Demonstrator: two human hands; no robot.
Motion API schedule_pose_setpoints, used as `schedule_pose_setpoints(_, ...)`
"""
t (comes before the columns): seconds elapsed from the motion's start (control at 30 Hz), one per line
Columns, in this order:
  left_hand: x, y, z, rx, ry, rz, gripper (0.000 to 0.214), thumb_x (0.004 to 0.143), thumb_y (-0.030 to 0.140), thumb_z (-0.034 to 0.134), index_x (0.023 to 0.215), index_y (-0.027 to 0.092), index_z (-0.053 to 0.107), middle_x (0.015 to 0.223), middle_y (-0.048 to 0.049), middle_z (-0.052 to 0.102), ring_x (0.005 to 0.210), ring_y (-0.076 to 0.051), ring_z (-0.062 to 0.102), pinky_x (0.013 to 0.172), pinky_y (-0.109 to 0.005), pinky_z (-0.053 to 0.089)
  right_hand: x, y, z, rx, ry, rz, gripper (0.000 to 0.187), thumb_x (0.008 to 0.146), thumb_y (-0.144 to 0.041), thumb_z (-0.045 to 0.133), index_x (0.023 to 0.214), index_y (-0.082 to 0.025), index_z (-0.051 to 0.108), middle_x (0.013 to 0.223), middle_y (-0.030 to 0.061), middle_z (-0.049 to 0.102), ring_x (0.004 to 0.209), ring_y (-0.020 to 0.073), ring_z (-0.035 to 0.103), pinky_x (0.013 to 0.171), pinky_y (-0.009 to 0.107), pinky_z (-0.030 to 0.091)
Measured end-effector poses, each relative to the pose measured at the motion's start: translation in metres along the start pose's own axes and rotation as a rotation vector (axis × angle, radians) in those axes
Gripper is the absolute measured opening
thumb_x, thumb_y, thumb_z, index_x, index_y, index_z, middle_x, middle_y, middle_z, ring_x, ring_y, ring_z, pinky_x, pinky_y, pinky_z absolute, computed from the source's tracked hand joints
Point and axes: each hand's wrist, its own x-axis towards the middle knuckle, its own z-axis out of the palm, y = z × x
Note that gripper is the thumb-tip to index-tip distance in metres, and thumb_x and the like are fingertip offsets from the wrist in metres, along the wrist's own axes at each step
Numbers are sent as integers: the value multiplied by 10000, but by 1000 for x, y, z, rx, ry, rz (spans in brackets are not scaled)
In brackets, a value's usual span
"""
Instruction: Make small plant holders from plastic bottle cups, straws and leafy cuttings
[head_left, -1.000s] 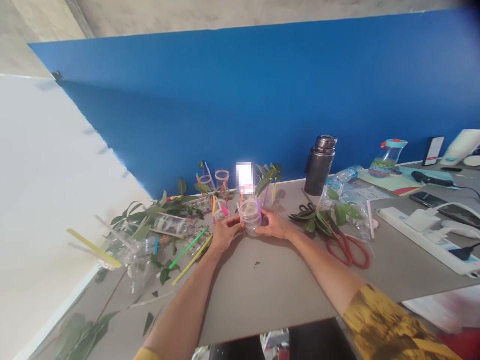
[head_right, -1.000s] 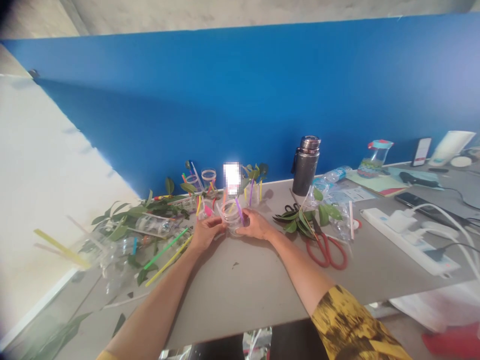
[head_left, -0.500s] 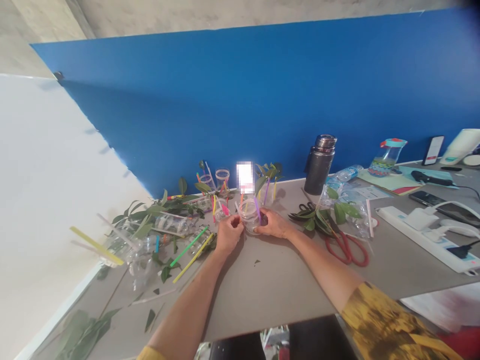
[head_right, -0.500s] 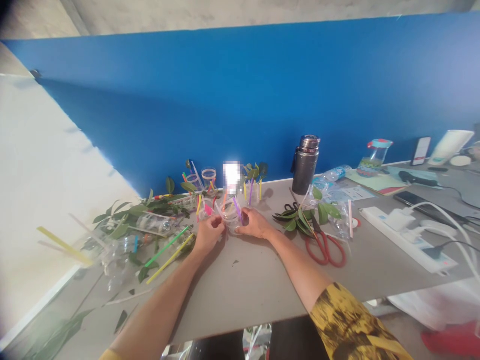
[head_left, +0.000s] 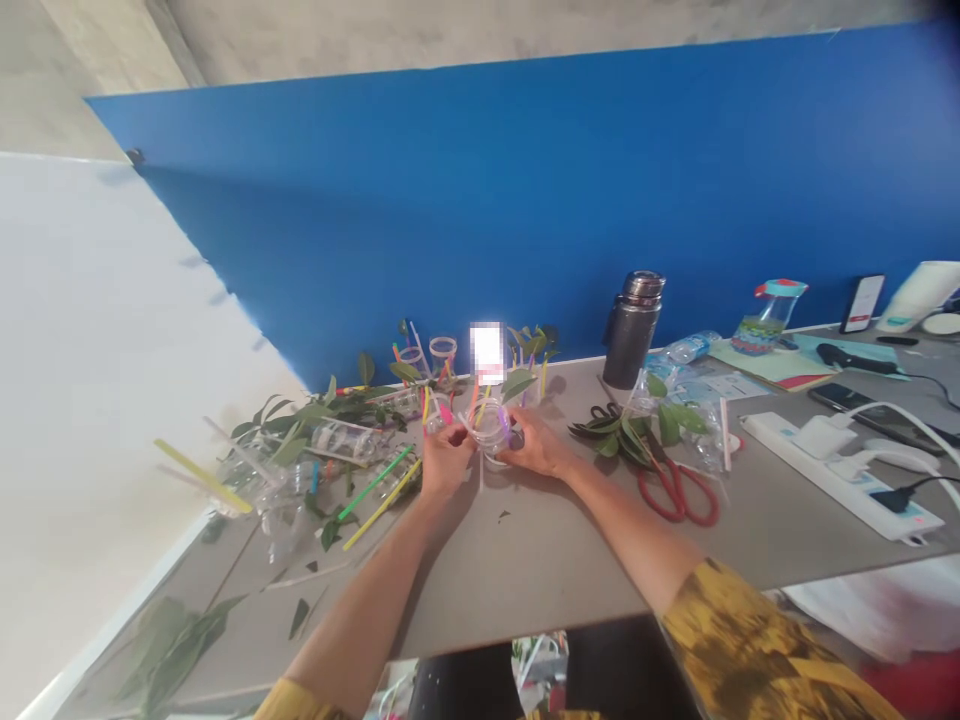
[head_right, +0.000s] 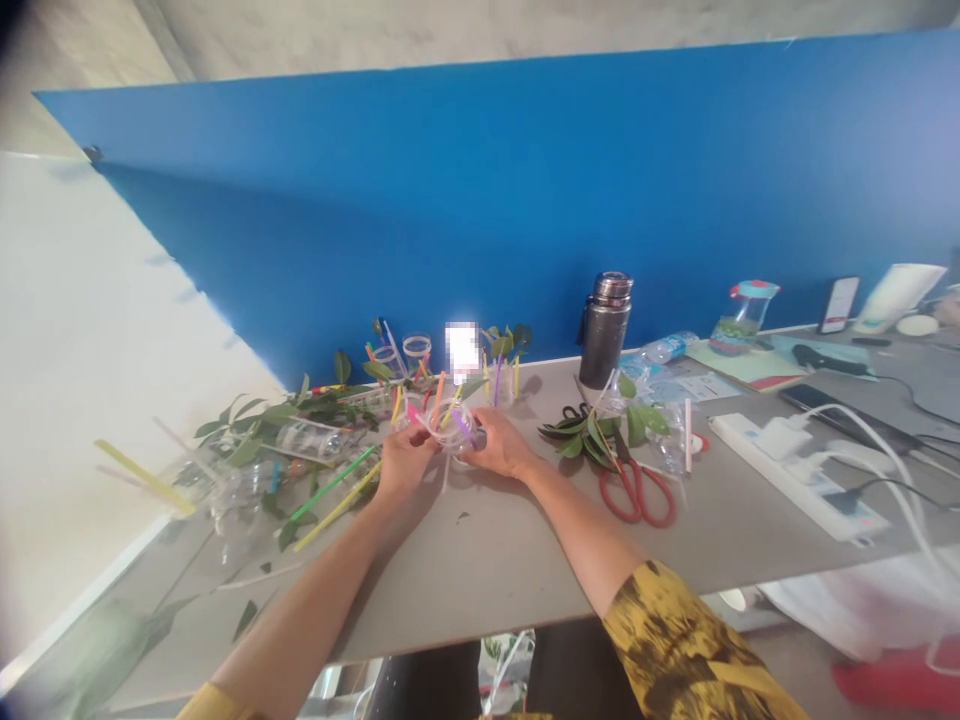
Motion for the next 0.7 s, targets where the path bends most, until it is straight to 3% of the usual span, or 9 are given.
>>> schedule_pose_setpoints(0.3, 5, 0, -6, -33, 107, -120, 177, 571, 196, 736, 741, 150, 714, 605, 6, 669, 533, -137, 582, 547, -246, 467, 2, -2, 3, 29, -36, -39, 549, 673, -290, 881, 1166, -232, 648, 1110, 60, 702, 1046, 267, 626, 952, 396, 488)
schedule_pose_setpoints(0.43, 2, 0, -10, -107, 123, -215, 130, 606, 204, 695, 730, 165, 690, 584, -11, 669, 537, -167, 625, 558, -269, 501, 3, 0, 5, 129, -10, -52, 572, 682, -292, 867, 1199, -245, 627, 1155, 52, 688, 1078, 255, 624, 957, 376, 492)
schedule_pose_setpoints(0.57, -6, 5, -16, 33, -17, -288, 78, 622, 165, 649, 694, 184, 672, 537, -17, 648, 499, -187, 612, 513, -276, 463, 3, 3, 2, 192, 71, 24, 514, 738, -310, 809, 1207, -230, 615, 1126, 48, 692, 1026, 234, 639, 905, 353, 515)
schedule_pose_setpoints(0.7, -17, 14, -28, 274, -147, -111, 76, 638, 163, 639, 654, 213, 693, 602, -27, 687, 615, -226, 655, 574, -281, 449, 4, 10, 4, 139, 111, 37, 669, 773, -340, 776, 1389, -249, 532, 1275, 88, 670, 1091, 258, 640, 943, 394, 525)
